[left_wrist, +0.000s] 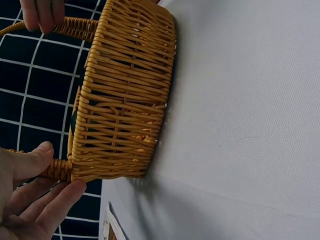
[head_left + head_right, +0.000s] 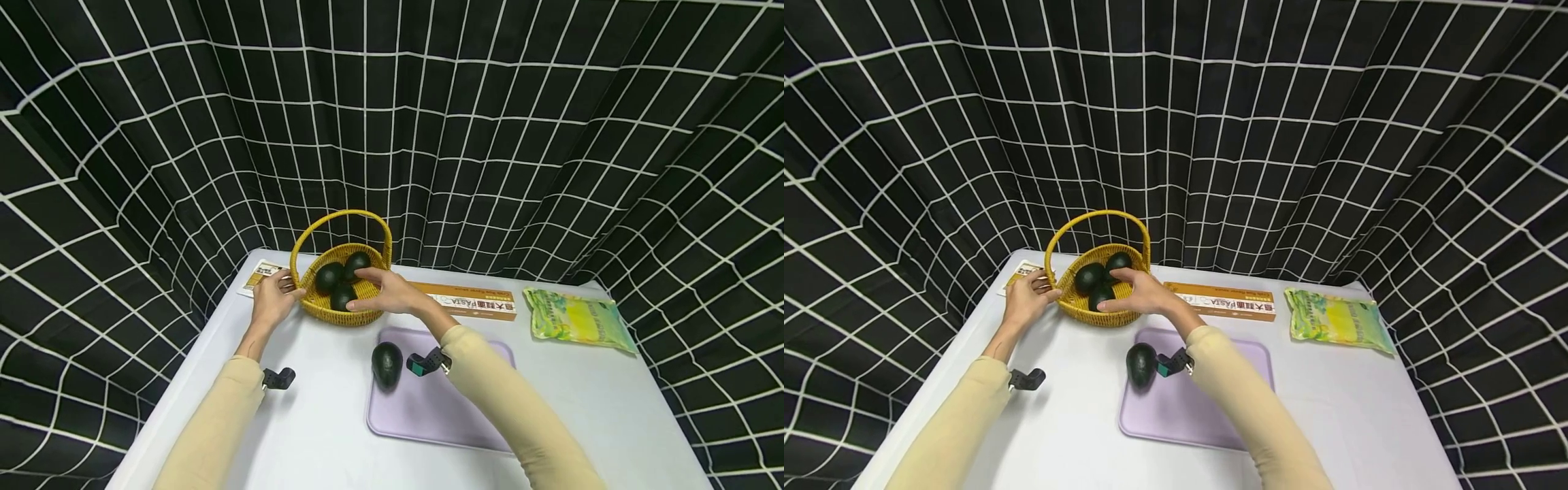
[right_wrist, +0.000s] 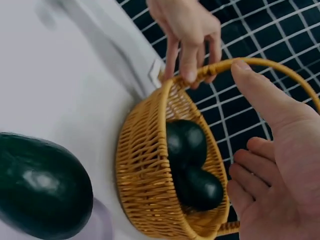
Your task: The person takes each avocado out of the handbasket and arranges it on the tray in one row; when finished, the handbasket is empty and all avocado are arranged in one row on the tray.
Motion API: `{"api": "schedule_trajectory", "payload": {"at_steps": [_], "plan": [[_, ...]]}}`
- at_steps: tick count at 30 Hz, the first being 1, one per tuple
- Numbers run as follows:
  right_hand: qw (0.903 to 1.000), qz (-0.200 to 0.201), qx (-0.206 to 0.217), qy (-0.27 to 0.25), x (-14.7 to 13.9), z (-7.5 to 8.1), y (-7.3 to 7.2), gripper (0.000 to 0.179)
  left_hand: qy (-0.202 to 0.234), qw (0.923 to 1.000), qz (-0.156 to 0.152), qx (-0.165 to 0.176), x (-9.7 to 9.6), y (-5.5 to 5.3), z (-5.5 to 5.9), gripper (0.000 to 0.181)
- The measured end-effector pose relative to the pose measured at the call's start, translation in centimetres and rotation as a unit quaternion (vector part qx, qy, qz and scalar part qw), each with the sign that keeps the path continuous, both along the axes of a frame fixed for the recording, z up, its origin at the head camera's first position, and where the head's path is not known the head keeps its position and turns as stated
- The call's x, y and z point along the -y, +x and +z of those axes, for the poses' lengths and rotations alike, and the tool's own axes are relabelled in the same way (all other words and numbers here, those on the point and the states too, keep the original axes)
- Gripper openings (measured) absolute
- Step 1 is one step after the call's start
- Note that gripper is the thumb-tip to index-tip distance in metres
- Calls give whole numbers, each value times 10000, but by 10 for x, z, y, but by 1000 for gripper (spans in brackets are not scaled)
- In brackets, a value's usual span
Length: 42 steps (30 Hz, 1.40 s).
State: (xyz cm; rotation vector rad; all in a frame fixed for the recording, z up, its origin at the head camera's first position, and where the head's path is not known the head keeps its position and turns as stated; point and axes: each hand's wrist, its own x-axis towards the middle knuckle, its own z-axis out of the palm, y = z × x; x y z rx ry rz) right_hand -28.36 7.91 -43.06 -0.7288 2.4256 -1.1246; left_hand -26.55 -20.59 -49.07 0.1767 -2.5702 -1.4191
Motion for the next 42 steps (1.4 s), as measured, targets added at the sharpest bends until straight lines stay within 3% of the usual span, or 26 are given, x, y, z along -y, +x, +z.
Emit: {"api": "schedule_trajectory", "payload": {"at_steps": [10,23,33,42], "plan": [[9995,-83,64,294,27,-12,-17,86,-60,9999,92,46,-1,1,0,58],[9981,-254,387,409,47,-31,-14,85,-107,9999,84,88,4,7,-7,58],[9968,-196,106,766,47,-38,-19,82,-116,9999,80,-49,0,4,-6,58],[9945,-532,-109,898,44,-41,-22,70,-107,9999,67,-52,-3,2,-2,57]]}}
